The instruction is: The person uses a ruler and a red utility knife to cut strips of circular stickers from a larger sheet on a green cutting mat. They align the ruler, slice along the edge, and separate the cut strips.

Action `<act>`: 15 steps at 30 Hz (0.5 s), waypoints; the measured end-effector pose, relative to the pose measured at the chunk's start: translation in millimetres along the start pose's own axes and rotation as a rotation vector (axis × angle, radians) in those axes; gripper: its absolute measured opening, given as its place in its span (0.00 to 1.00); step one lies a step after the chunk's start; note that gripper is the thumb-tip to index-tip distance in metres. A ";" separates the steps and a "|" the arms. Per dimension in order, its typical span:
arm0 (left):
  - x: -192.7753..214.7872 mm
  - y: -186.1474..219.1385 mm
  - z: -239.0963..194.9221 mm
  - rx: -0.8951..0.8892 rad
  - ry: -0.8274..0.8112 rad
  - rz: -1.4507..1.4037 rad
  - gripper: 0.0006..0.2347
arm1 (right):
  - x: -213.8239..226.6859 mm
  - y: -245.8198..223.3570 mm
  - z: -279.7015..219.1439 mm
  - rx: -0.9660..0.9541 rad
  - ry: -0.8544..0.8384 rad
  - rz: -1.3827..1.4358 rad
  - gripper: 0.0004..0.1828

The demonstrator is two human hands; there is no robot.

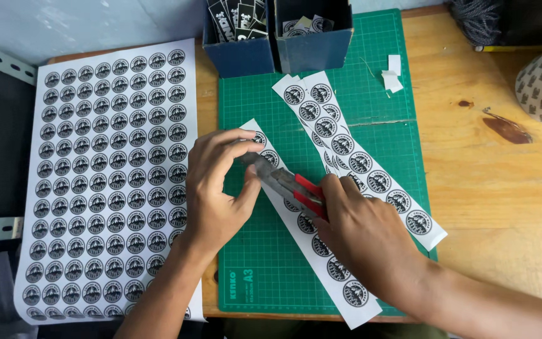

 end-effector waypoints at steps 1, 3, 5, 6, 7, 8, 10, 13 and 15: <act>-0.7 -0.7 -0.1 0.004 -0.001 0.001 0.12 | 0.1 1.7 1.8 -0.005 -0.022 0.037 0.16; -1.4 -0.2 -1.4 0.009 -0.005 0.000 0.12 | -0.8 4.2 4.4 -0.013 -0.047 0.076 0.16; -0.2 0.9 -1.4 0.007 0.015 0.045 0.13 | -1.4 4.2 8.4 0.020 -0.046 0.164 0.14; 0.4 2.1 -1.5 0.005 0.015 0.044 0.13 | 7.3 4.8 9.4 0.019 -0.044 0.164 0.14; 3.0 3.1 -1.6 -0.001 0.046 0.020 0.13 | 10.9 6.2 10.2 -0.012 -0.125 0.248 0.15; 6.1 4.1 -2.6 -0.004 0.079 -0.002 0.13 | 14.4 6.6 10.9 -0.039 -0.210 0.330 0.15; 9.9 7.5 -0.8 -0.009 0.114 -0.039 0.09 | 28.0 9.2 13.1 -0.114 -0.283 0.369 0.17; 12.7 8.8 -3.2 -0.038 0.167 -0.086 0.06 | 41.7 24.4 14.8 -0.207 -0.335 0.526 0.17; 12.5 8.6 -4.5 -0.063 0.187 -0.093 0.06 | 56.4 36.4 17.4 -0.220 -0.314 0.642 0.14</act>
Point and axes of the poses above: each hand's wrist, its own z-axis towards the middle knuckle, its own x-axis out of the back of the hand, y = z × x, the point moved 6 cm from there along z, towards the middle knuckle, and after that the axes turned 3 degrees about -x, right-handed, at the moved point
